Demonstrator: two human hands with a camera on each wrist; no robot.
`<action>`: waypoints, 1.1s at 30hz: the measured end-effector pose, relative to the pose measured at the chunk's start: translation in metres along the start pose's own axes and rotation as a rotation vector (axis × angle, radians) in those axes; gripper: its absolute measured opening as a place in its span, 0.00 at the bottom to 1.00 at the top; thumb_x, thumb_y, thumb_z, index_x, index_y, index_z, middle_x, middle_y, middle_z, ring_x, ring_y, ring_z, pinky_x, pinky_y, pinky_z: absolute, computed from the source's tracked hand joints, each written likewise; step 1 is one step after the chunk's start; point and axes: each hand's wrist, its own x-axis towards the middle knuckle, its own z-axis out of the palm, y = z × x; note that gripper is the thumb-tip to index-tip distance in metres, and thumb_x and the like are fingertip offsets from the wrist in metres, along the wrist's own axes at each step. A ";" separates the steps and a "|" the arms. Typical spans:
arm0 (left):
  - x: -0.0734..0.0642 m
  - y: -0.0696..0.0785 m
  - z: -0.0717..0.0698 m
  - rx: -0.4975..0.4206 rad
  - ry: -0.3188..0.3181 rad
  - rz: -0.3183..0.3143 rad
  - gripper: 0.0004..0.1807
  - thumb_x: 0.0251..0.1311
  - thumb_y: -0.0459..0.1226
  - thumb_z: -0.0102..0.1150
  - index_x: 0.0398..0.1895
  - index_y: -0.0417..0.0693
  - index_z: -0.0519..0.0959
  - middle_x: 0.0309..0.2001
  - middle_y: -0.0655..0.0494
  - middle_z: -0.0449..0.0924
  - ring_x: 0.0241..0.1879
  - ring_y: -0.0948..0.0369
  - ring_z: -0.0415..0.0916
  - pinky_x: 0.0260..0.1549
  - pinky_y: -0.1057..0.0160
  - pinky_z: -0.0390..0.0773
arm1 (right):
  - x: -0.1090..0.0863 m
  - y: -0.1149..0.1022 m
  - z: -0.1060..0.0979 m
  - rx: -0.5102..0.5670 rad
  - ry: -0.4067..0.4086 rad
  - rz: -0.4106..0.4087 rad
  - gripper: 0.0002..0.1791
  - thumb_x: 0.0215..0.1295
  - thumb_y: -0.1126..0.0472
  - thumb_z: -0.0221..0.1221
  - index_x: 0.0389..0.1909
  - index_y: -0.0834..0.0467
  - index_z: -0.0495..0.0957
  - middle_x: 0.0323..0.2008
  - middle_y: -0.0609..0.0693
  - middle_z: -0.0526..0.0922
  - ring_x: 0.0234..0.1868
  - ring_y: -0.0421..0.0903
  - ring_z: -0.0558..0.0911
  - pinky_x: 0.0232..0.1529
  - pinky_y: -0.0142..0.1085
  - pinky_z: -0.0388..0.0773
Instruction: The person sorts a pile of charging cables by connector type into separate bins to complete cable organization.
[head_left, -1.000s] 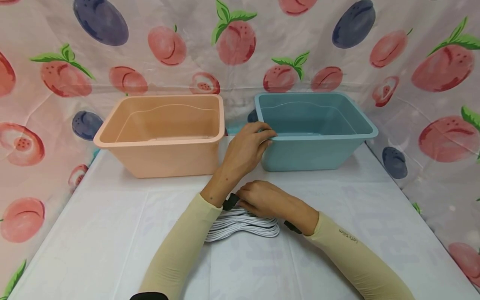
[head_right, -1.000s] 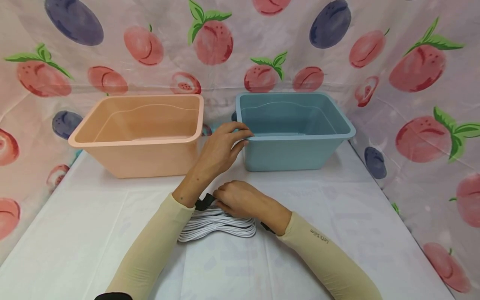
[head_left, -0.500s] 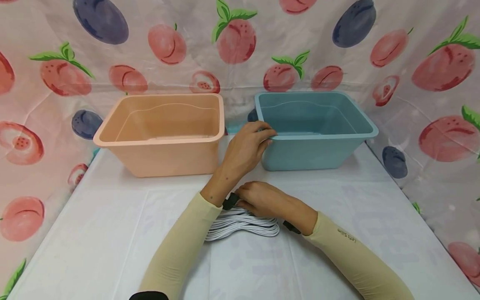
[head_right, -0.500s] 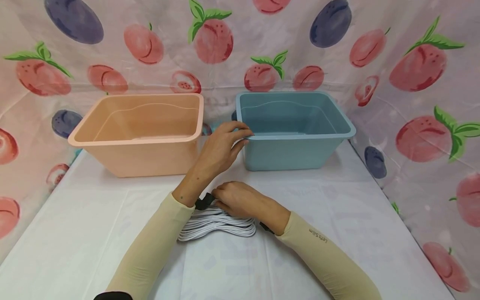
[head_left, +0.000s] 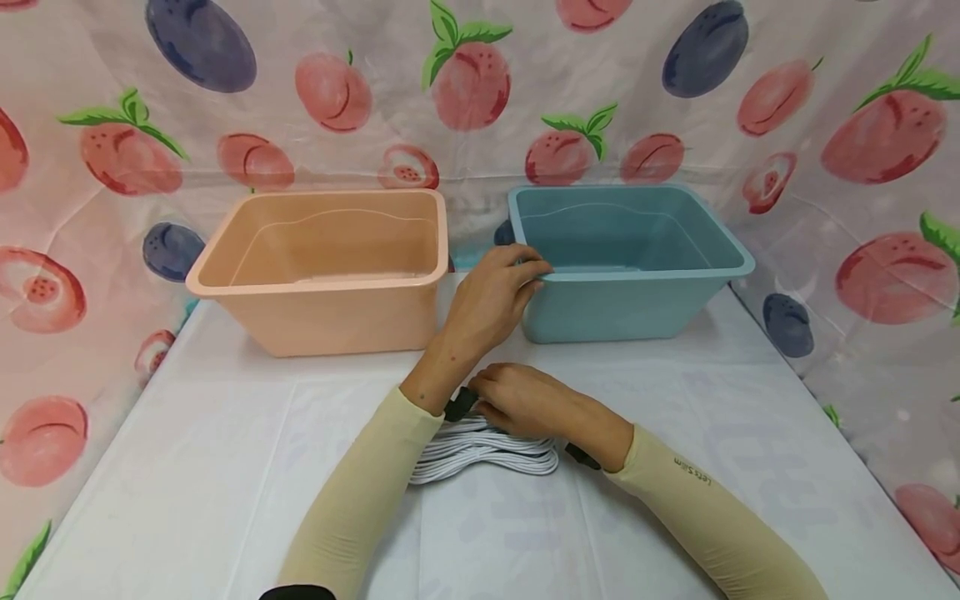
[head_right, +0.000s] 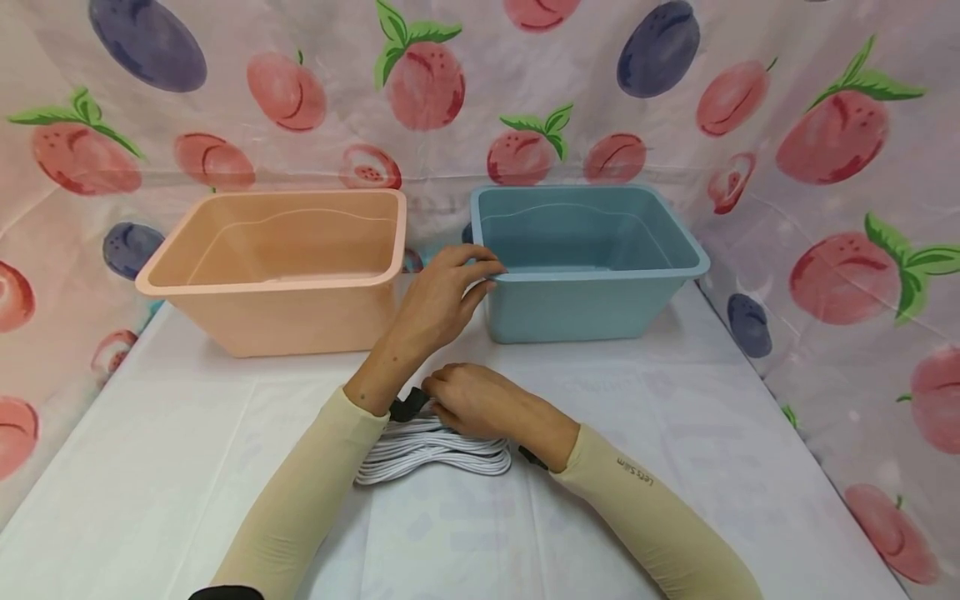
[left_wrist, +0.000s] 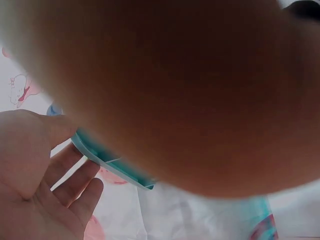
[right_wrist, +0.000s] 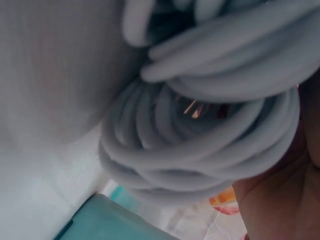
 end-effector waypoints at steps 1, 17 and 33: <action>0.000 0.000 0.000 0.001 0.001 0.000 0.14 0.78 0.38 0.60 0.60 0.51 0.87 0.63 0.55 0.81 0.67 0.54 0.73 0.67 0.59 0.75 | 0.000 0.000 0.000 -0.003 0.004 0.001 0.04 0.72 0.63 0.65 0.43 0.60 0.83 0.32 0.48 0.83 0.33 0.44 0.82 0.37 0.37 0.80; -0.001 -0.001 0.000 -0.011 0.007 0.012 0.13 0.78 0.37 0.60 0.60 0.51 0.87 0.62 0.54 0.81 0.68 0.53 0.73 0.67 0.59 0.74 | -0.001 0.005 -0.006 0.009 0.040 0.030 0.04 0.65 0.67 0.67 0.36 0.55 0.84 0.28 0.45 0.81 0.29 0.42 0.80 0.32 0.34 0.77; -0.002 -0.001 0.000 -0.016 0.020 0.020 0.13 0.78 0.36 0.59 0.60 0.51 0.87 0.62 0.54 0.80 0.67 0.53 0.73 0.66 0.58 0.75 | -0.009 0.014 -0.018 0.041 0.086 0.088 0.14 0.57 0.70 0.66 0.22 0.49 0.75 0.19 0.39 0.70 0.21 0.36 0.67 0.25 0.31 0.62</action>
